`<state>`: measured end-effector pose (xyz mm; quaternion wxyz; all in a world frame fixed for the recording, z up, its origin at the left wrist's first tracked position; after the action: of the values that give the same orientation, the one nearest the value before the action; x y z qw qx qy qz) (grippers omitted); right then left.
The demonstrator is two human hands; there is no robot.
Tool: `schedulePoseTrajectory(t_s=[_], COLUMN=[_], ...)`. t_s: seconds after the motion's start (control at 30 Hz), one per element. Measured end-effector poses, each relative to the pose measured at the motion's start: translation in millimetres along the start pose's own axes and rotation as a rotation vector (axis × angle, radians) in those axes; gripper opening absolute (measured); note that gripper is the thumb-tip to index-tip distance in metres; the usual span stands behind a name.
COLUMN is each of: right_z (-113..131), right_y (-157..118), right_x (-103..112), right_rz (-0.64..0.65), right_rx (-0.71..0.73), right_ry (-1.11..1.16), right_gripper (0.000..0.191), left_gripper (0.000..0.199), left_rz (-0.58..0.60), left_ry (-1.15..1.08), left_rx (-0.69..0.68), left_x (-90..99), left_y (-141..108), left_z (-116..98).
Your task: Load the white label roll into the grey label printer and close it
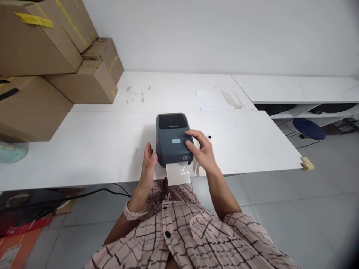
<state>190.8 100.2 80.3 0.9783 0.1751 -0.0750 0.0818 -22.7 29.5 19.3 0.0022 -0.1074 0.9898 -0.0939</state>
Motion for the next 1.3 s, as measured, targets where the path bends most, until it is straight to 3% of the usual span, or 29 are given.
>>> schedulePoseTrajectory(t_s=[0.13,0.2,0.37,0.53,0.8,0.9,0.97,1.03,1.17,1.3], right_z=[-30.2,-45.1,-56.4,-44.6,-47.3,-46.5,-46.9,-48.4,-51.9,-54.1], right_y=[-21.5,-23.7,-33.3,-35.8,-31.5,-31.9,-32.4,-32.8,-32.4,-31.2], right_x=[-16.8,-21.6,-23.1,-19.0,-17.1,-17.8,-18.4,-18.6,-18.6,-18.3], right_rz=[-0.112,-0.098,-0.027,-0.102,-0.07,-0.072,-0.076,-0.082,-0.091,-0.072], right_rx=[-0.206,-0.334,-0.538,-0.55,-0.5,-0.483,-0.473,-0.47,-0.464,-0.448], right_ry=[0.197,0.291,0.418,0.407,0.345,0.327,0.326,0.329,0.316,0.298], right_gripper=[0.071,0.09,0.098,0.098,0.099,0.098,0.098,0.097,0.095,0.092], left_gripper=[0.092,0.093,0.086,0.091,0.088,0.088,0.068,0.045,0.048,0.047], left_rz=[0.009,0.058,0.129,0.088,0.067,-0.088,-0.192,-0.067,0.357,0.395], left_ry=[-0.001,-0.024,-0.035,-0.058,0.01,0.084,0.14,0.148,0.05,-0.051], left_rx=[0.043,0.066,0.032,-0.017,-0.056,-0.024,0.02,0.112,0.374,0.404], left_x=[-12.7,-18.4,-17.4,-15.0,-11.1,-5.7,-3.2,-7.0,-23.6,-29.9], left_y=[10.0,13.2,13.9,13.2,13.3,-8.6,-27.9,-42.9,-53.7,-50.6], left_z=[-13.0,-15.9,-12.7,-7.2,-2.8,10.1,19.2,25.1,19.4,-1.0])
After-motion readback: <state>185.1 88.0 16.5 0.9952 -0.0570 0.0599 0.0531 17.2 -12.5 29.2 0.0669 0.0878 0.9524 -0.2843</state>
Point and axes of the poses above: each hand's wrist, its own y-axis towards the middle knuckle, its own x-axis out of the back of the hand, z = x × y, the point moved 2 cm from there along y, towards the middle knuckle, and after that the axes turned 3 degrees about x, right-handed, at the moved point
